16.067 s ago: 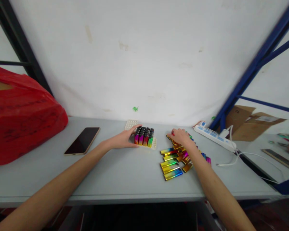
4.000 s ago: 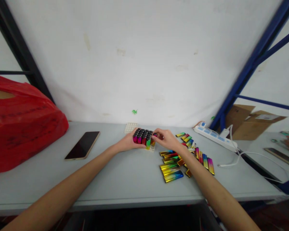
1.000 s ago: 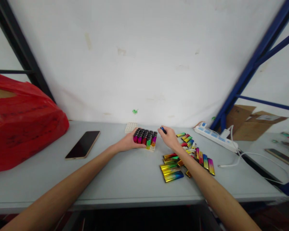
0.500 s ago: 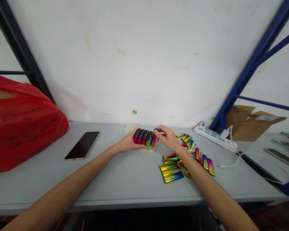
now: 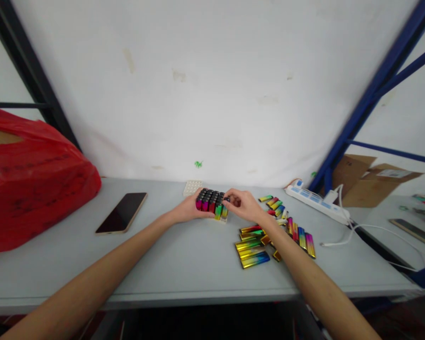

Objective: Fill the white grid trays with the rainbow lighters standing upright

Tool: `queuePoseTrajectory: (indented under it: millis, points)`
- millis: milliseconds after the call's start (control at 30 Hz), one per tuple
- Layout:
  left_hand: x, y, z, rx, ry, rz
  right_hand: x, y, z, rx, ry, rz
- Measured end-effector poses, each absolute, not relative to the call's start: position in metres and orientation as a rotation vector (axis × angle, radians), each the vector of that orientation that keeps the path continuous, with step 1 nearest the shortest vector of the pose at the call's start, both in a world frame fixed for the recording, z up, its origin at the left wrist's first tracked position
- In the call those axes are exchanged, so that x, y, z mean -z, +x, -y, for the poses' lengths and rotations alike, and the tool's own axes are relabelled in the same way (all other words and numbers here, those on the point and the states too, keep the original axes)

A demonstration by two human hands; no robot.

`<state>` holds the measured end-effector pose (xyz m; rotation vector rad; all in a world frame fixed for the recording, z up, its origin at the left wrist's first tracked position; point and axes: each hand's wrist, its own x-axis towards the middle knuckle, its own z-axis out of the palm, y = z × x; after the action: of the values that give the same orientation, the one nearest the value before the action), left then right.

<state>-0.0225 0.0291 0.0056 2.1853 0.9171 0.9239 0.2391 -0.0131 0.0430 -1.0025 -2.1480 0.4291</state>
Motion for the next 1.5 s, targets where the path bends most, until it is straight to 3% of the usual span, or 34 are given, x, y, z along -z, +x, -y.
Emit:
queuePoseTrajectory:
  millis: [600, 800, 967, 1500]
  points:
    - [-0.011, -0.022, -0.025, -0.899, 2.187, -0.911, -0.060, 0.266, 0.008, -0.321, -1.093, 2.187]
    - [-0.010, -0.022, -0.025, -0.913, 2.191, -0.905, -0.065, 0.287, 0.010, -0.931, -1.154, 2.570]
    - [-0.009, -0.022, -0.026, -0.912, 2.185, -0.914, -0.063, 0.287, 0.013, -1.028, -1.301, 2.611]
    - [-0.011, -0.022, -0.025, -0.900, 2.201, -0.939, -0.052, 0.294, -0.014, -0.234, -1.337, 2.260]
